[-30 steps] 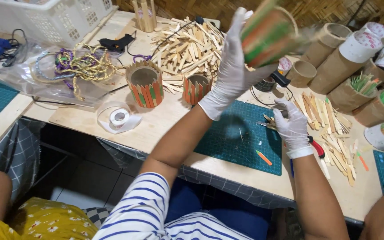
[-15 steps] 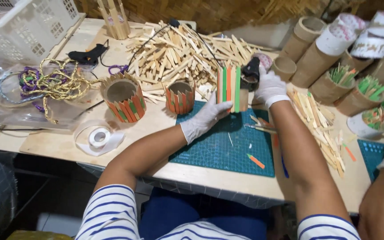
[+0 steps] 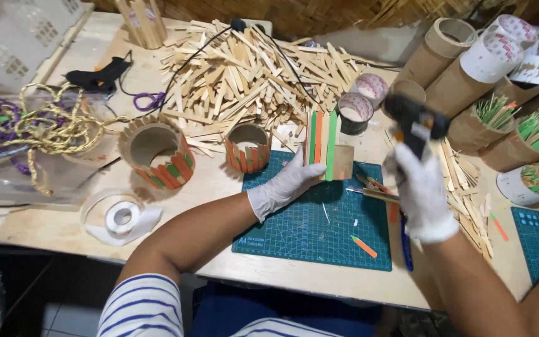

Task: Sticking colored wooden sticks onto a cardboard tube using a hot glue gun to create a decorative container.

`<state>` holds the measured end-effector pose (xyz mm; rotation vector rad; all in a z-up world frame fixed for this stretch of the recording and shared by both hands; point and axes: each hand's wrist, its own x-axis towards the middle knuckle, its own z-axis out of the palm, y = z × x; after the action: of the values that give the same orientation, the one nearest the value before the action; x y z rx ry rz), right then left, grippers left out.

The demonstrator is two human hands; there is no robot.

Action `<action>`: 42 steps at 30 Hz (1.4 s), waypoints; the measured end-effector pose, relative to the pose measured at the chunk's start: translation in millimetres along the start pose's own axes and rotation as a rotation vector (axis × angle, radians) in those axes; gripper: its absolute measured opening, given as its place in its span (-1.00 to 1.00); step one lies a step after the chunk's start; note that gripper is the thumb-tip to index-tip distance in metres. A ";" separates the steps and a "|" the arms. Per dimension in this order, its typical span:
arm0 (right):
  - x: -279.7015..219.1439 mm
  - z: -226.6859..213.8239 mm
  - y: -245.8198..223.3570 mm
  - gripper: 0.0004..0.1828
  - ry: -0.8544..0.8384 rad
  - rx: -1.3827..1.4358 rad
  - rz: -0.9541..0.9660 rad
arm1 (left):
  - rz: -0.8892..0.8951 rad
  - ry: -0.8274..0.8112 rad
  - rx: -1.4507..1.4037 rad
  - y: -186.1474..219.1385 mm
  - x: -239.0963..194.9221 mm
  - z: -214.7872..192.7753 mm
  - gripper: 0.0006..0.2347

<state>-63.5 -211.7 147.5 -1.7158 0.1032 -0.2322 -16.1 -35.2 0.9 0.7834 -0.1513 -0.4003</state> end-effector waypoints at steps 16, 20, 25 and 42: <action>-39.6 -31.8 127.6 -0.54 -0.039 -0.167 0.142 | 0.019 0.116 0.342 18.4 -6.3 5.1 -0.09; -41.4 -30.2 127.4 -0.57 -0.077 -0.115 0.162 | 0.125 0.099 0.355 17.5 -7.3 0.8 -0.16; -39.9 -31.4 116.7 -0.57 -0.136 -0.120 0.114 | 0.116 0.084 0.381 26.7 -7.5 5.7 -0.07; -43.3 -10.8 83.9 -0.94 -0.072 -0.207 0.160 | 0.138 0.124 0.284 -2.0 1.8 -16.1 -0.12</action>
<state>-102.7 -226.7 62.2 -1.9086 0.2173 -0.0417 -10.6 -26.6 -11.9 1.0682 -0.1465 -0.1999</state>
